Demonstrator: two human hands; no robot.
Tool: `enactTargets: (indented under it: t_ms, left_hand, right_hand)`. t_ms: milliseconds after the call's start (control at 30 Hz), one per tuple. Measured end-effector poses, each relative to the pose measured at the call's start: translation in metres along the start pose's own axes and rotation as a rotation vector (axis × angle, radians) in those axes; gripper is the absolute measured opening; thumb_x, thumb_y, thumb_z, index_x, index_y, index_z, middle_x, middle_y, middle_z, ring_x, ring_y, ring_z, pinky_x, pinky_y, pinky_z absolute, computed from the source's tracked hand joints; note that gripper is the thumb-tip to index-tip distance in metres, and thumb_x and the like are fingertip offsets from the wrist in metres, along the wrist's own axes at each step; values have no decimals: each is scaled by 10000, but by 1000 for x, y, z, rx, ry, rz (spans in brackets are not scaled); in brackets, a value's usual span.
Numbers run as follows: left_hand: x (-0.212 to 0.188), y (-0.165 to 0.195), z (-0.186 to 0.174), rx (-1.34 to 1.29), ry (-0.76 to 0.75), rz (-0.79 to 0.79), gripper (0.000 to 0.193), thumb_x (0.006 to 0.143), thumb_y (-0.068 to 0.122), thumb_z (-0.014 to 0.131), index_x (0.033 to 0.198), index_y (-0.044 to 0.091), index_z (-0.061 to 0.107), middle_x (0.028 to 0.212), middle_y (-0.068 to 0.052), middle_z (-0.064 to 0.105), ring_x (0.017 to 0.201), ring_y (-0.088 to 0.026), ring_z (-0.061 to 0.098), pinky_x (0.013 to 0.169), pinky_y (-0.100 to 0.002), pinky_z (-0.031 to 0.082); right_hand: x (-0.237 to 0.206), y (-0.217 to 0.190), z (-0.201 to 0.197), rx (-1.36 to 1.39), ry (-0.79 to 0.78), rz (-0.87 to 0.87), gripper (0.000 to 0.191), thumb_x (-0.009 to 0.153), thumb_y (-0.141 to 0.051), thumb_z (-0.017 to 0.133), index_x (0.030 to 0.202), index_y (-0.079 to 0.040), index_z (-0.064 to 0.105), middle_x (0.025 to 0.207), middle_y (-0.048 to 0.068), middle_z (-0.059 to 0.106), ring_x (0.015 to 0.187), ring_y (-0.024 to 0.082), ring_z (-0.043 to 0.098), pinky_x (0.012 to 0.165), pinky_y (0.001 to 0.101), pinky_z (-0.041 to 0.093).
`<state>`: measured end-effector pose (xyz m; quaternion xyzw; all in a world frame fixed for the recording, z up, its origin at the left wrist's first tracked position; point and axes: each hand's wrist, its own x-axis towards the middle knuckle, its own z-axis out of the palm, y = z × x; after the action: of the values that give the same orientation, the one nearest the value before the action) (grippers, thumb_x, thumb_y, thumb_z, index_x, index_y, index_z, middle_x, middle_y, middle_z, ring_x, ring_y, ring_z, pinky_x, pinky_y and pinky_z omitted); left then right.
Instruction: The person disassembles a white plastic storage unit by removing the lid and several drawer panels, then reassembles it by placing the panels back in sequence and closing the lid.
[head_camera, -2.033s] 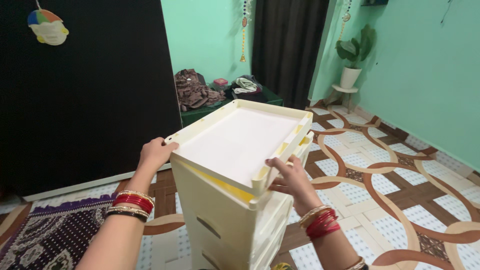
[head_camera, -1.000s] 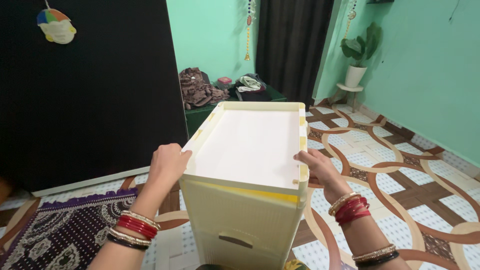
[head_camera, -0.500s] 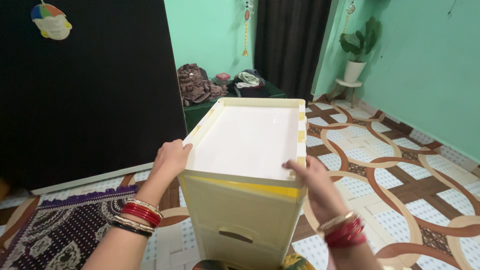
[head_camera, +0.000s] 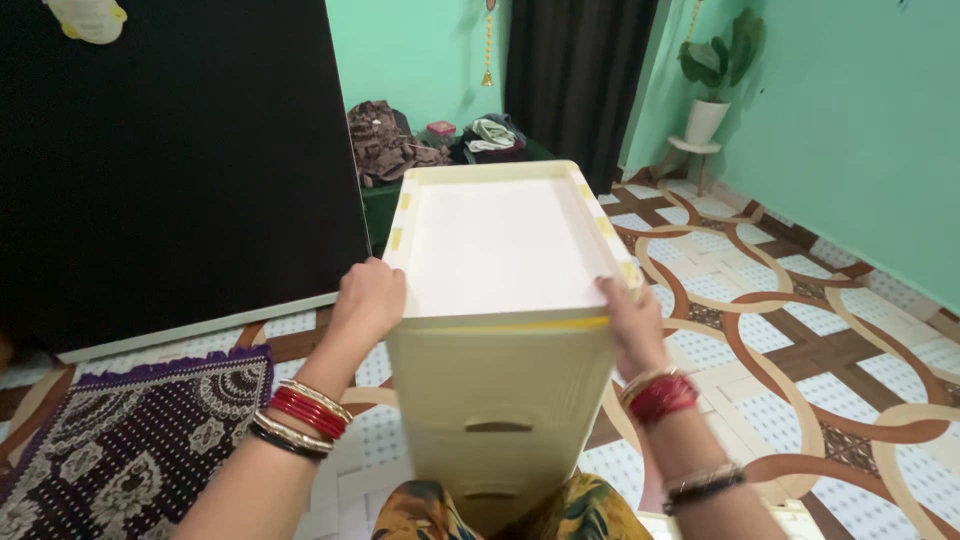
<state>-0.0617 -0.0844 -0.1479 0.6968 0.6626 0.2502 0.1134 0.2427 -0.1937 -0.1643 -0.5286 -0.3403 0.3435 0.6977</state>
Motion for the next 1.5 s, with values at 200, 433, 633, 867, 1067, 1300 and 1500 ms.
enactTargets:
  t_ms: [200, 433, 633, 867, 1067, 1300, 1500]
  left_hand:
    - [-52, 49, -4, -312, -376, -55, 594, 972, 344, 484, 1199, -204, 501, 1088, -325, 695, 737, -369, 797, 774, -403, 653]
    - [-96, 71, -9, -630, -698, 44, 511, 963, 369, 583, 1162, -99, 535, 981, -227, 760, 644, -233, 757, 599, -354, 623]
    - [-75, 33, -12, -554, -197, 349, 715, 715, 491, 828, 1241, 84, 565, 1240, -172, 653, 1125, -246, 657, 944, -404, 543]
    - [-63, 30, 21, -379, -62, 555, 1428, 487, 468, 997, 1604, 192, 149, 1666, -173, -45, 1534, -403, -11, 1233, -536, 128]
    - [-72, 16, 77, -764, -32, 469, 1576, 555, 474, 980, 1611, 50, -110, 1674, -231, -114, 1574, -385, -87, 1256, -510, 87]
    - [-97, 29, 103, -1023, -117, 275, 1386, 658, 379, 935, 1610, 36, -11, 1715, -181, 5, 1584, -308, 114, 1238, -438, 208]
    - [-126, 47, 83, -1301, -298, -58, 1303, 643, 347, 900, 1616, 75, 76, 1665, -142, 257, 1478, -302, 394, 1156, -372, 388]
  right_hand:
    - [84, -24, -35, -171, -122, 62, 588, 874, -329, 778, 1285, 43, 580, 1160, 143, 678, 1027, 226, 644, 878, 363, 532]
    - [108, -49, -44, -236, -46, 114, 572, 824, -306, 825, 1244, 4, 591, 1146, 123, 702, 1040, 224, 668, 906, 393, 537]
    - [105, -43, -48, -287, -28, 109, 529, 835, -333, 823, 1202, 10, 655, 1118, 133, 726, 996, 236, 683, 911, 415, 532]
    - [118, -34, -61, -205, -53, 126, 512, 842, -299, 805, 1211, 23, 656, 1104, 116, 728, 948, 211, 693, 837, 391, 562]
    - [120, -36, -64, -168, -114, 37, 467, 887, -262, 819, 1205, 47, 670, 1119, 105, 735, 977, 163, 683, 855, 326, 544]
    - [113, -46, -59, -220, -81, 83, 456, 892, -291, 793, 1208, 10, 658, 1123, 85, 729, 971, 171, 700, 847, 361, 565]
    - [109, -52, -56, -258, -54, 98, 499, 873, -316, 803, 1221, 3, 639, 1130, 82, 721, 998, 184, 698, 858, 390, 566]
